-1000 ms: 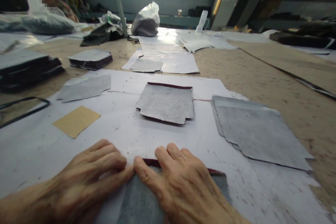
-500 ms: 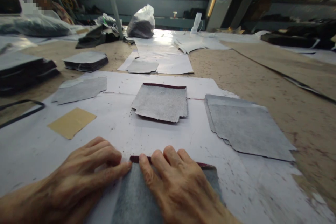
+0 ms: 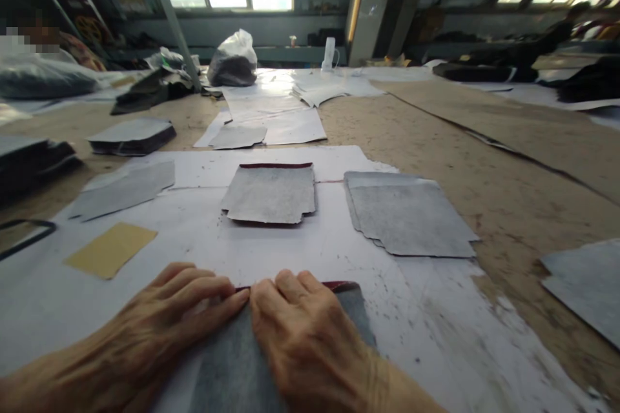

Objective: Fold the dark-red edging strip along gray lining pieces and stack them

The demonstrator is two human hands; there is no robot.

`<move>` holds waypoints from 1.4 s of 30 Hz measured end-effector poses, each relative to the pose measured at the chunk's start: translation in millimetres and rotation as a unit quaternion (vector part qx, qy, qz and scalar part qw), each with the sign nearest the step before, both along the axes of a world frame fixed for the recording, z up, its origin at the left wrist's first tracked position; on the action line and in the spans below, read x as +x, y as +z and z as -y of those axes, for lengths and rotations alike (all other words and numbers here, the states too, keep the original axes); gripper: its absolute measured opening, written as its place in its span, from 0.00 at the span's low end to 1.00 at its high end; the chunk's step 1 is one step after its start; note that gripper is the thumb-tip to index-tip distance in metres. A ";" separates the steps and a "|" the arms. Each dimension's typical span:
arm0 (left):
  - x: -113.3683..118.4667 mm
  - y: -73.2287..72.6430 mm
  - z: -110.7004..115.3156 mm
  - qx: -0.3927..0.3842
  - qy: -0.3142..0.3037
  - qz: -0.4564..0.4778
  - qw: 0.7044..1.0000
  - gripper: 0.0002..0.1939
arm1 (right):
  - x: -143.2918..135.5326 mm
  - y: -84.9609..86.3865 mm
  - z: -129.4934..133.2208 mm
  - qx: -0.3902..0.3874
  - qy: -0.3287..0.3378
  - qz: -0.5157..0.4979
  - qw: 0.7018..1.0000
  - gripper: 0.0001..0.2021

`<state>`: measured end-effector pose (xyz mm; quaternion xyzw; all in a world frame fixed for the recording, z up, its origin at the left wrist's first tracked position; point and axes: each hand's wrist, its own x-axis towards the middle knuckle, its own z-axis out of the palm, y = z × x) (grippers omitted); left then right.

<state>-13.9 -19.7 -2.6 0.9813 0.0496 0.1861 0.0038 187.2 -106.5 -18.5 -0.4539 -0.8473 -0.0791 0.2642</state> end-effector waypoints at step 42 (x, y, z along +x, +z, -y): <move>123.1 -16.1 16.2 -0.172 -0.080 0.115 0.975 0.17 | 76.9 0.1 64.8 -0.109 -0.153 -0.052 0.981 0.18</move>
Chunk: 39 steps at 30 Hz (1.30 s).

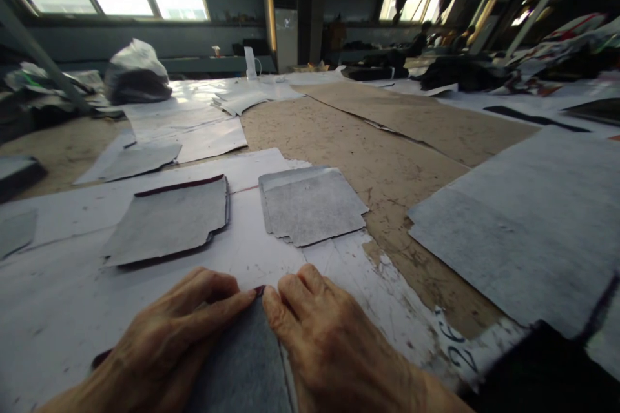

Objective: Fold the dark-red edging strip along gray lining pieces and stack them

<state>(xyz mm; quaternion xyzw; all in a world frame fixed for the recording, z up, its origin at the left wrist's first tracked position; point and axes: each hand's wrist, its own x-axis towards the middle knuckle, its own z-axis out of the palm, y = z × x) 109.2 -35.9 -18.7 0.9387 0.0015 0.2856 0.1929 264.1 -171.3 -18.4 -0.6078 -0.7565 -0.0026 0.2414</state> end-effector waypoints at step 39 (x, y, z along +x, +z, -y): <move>-33.2 17.4 -1.5 0.090 0.033 -0.111 0.989 0.15 | -1.7 -2.2 -2.2 0.050 -0.012 0.047 0.998 0.19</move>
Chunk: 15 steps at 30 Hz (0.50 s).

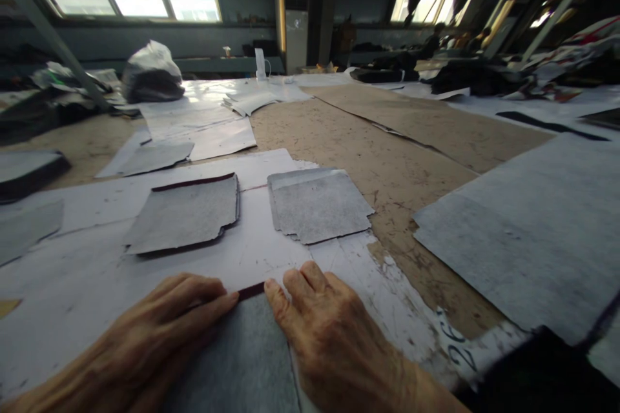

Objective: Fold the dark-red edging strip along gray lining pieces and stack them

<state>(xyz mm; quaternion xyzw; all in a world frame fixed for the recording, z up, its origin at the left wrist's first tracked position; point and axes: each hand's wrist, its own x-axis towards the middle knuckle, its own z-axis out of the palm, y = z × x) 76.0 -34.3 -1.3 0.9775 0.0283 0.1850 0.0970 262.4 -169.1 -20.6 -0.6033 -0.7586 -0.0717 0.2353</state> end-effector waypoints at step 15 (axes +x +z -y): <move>-8.7 -20.5 -3.7 -0.030 0.018 0.081 0.996 0.18 | -7.4 33.6 -24.4 -0.154 -0.145 -0.210 0.955 0.09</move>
